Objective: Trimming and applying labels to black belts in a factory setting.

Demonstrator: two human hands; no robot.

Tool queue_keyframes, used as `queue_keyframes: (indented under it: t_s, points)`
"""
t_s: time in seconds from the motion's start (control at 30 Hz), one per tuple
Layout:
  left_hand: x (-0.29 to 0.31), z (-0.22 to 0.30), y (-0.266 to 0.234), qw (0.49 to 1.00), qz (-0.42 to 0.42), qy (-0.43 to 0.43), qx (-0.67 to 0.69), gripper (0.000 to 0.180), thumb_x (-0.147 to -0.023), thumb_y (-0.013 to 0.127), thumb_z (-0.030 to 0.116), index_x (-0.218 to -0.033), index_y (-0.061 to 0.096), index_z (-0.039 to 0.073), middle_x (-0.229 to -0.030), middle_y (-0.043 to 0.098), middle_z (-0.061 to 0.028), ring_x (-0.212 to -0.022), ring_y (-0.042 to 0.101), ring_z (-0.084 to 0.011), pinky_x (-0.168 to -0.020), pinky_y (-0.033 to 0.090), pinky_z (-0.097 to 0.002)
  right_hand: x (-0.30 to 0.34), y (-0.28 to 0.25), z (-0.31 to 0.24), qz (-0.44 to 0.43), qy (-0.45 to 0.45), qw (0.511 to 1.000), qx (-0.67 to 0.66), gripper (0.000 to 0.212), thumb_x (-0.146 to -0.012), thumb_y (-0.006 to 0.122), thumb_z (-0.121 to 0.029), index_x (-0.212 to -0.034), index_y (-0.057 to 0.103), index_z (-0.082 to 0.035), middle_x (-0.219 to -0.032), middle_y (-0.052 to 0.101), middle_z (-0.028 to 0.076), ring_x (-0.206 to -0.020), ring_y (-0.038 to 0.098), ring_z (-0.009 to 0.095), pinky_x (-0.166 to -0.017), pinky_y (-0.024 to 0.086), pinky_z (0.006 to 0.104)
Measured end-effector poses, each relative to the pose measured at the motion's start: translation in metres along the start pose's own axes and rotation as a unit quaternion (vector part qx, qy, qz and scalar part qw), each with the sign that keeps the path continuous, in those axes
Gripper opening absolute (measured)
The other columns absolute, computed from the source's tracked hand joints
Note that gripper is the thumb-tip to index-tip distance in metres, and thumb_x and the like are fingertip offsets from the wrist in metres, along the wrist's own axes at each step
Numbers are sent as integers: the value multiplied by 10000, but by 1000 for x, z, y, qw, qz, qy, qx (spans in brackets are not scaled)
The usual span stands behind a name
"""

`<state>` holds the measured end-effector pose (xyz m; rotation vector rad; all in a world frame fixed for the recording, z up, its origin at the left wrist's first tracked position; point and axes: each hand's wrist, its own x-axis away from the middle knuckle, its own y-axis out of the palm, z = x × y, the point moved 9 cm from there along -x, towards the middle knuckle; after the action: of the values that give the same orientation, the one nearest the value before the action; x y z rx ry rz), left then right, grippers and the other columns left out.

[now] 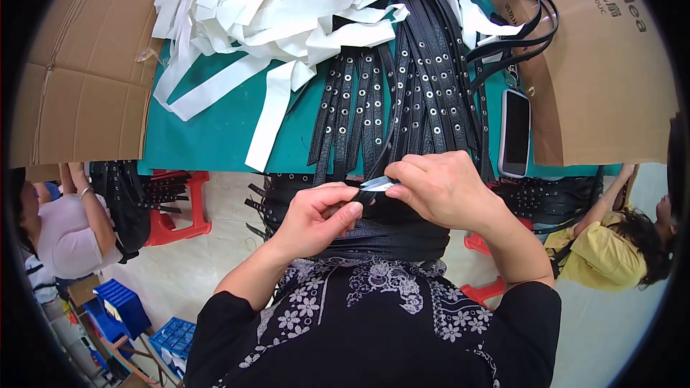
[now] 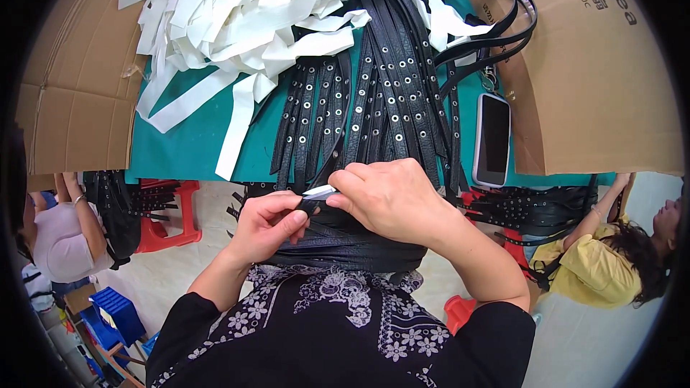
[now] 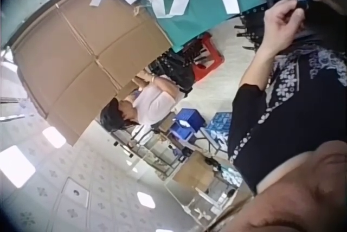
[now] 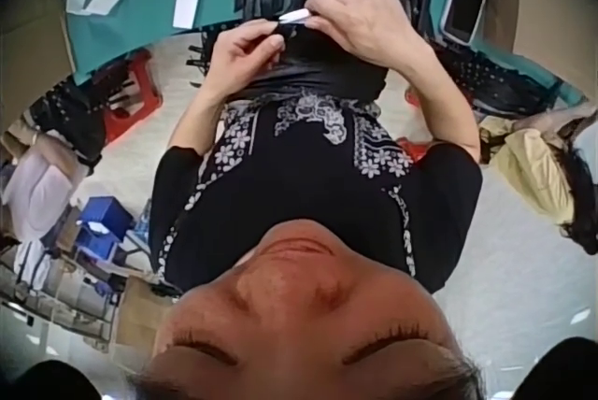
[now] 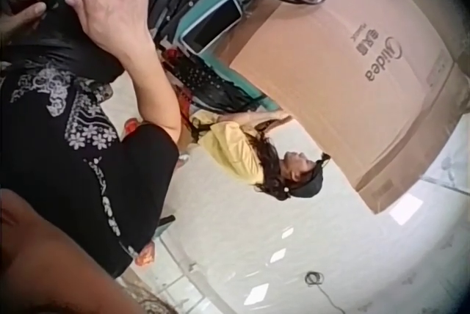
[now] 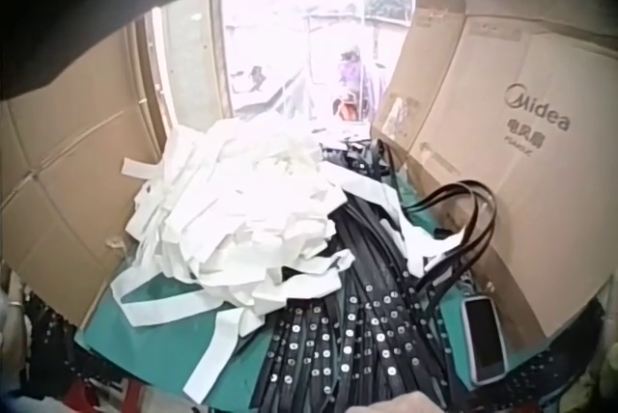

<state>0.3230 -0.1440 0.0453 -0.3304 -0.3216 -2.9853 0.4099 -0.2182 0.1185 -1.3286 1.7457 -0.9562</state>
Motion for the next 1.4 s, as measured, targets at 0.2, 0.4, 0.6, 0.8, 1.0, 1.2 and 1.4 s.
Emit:
queue_keyframes:
  t_s: [0.2,0.4,0.6,0.8,1.0,1.2,1.4]
  points:
    - [-3,4,1,998,-6,34,-43,145,-859,525,51,-956,599,-28,-736,520,-28,-585,514,-67,-484,425,-186,3,-1,1,18,11,1000,3,174,-772,609,-233,-821,546,-78,-646,526,23,-541,554,192,-440,406,301]
    - [-4,-11,4,997,-10,-48,64,168,-864,536,109,-938,593,-31,-692,533,-41,-538,504,-77,-451,409,-199,10,-14,1,102,-16,994,31,208,-762,622,-237,-851,550,-64,-631,513,28,-520,540,189,-431,400,302]
    - [-3,-21,8,969,-44,-89,225,171,-869,521,105,-958,583,-28,-677,561,-44,-536,513,-83,-446,409,-195,16,-18,9,134,22,990,-34,242,-782,605,-210,-916,530,-22,-664,528,87,-521,535,228,-436,400,297]
    - [2,-27,18,886,-102,-136,432,180,-883,480,123,-986,545,-10,-724,527,-56,-533,495,-114,-438,394,-212,43,-11,59,295,201,858,-369,276,-909,462,-291,-923,510,-19,-615,403,-72,-493,306,5,-424,230,172]
    - [5,-28,27,843,-140,-151,498,187,-890,460,144,-992,521,-1,-758,510,-57,-557,486,-125,-452,395,-225,40,48,64,221,317,720,-576,274,-899,497,-258,-887,603,-5,-600,493,-31,-407,295,-12,-368,202,162]
    - [11,-45,35,852,-140,-196,466,200,-869,471,131,-990,546,-9,-787,557,-96,-566,519,-155,-475,417,-240,28,68,56,196,345,624,-673,236,-885,523,-209,-952,591,7,-724,600,43,-385,292,-15,-335,182,163]
    - [13,-49,33,930,-109,-166,310,309,-862,521,178,-1057,543,-60,-836,618,-146,-619,604,-208,-559,494,-279,20,100,46,120,335,458,-815,187,-877,526,-137,-1030,515,-30,-772,572,14,-390,288,-7,-332,190,165]
